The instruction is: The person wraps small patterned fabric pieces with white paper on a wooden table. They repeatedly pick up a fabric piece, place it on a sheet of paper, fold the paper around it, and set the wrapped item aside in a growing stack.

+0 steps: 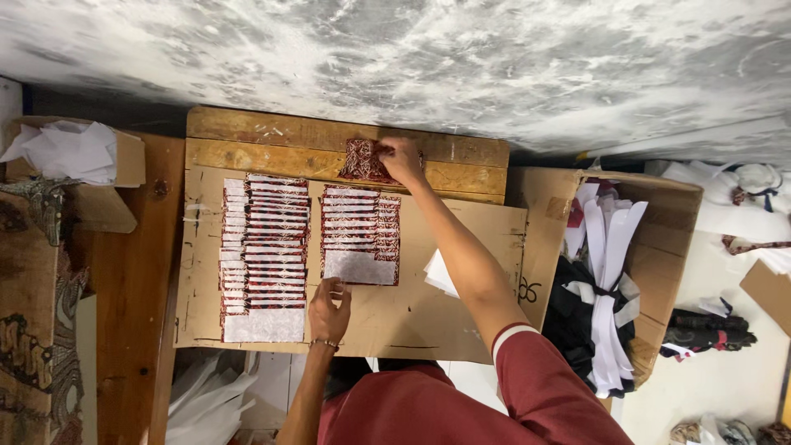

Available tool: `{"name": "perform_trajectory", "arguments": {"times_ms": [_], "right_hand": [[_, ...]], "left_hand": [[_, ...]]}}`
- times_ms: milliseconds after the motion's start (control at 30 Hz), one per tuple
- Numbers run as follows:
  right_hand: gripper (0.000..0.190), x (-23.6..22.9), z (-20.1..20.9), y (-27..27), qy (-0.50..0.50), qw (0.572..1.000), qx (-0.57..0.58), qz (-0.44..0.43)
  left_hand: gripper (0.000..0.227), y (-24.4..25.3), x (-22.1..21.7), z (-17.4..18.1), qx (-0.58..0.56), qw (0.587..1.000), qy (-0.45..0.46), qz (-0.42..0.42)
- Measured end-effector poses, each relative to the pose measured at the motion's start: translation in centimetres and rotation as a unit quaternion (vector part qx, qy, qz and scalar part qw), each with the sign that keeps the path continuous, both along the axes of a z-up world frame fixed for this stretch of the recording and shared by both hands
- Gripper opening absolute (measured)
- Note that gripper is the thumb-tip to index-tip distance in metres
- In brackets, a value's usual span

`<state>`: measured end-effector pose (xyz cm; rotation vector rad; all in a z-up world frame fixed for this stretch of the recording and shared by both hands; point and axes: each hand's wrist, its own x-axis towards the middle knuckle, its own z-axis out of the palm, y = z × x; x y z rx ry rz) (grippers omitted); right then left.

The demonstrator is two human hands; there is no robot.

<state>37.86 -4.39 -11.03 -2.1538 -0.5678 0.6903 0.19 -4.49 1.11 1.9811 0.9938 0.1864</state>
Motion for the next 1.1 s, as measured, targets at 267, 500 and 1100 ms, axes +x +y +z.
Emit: {"name": "perform_trajectory", "arguments": {"times_ms": [267,500,1100], "right_hand": [[0.019,-0.1,2.3,-4.4,0.119,0.977,0.132,-0.12],[0.008,-4.7,13.2,-6.6,-0.104,0.972,0.202,-0.055],[0.021,-19.4,16.8,-18.5,0.137,0.971,0.083,0.177]], "left_hand": [[0.028,0.3,5.2,0.7,0.007,0.999,-0.025,-0.045],[0.047,2.2,14.0,4.4,-0.027,0.989,-0.131,-0.06],[0.021,0.4,4.2,9.9,-0.119,0.968,-0.077,-0.208]]}}
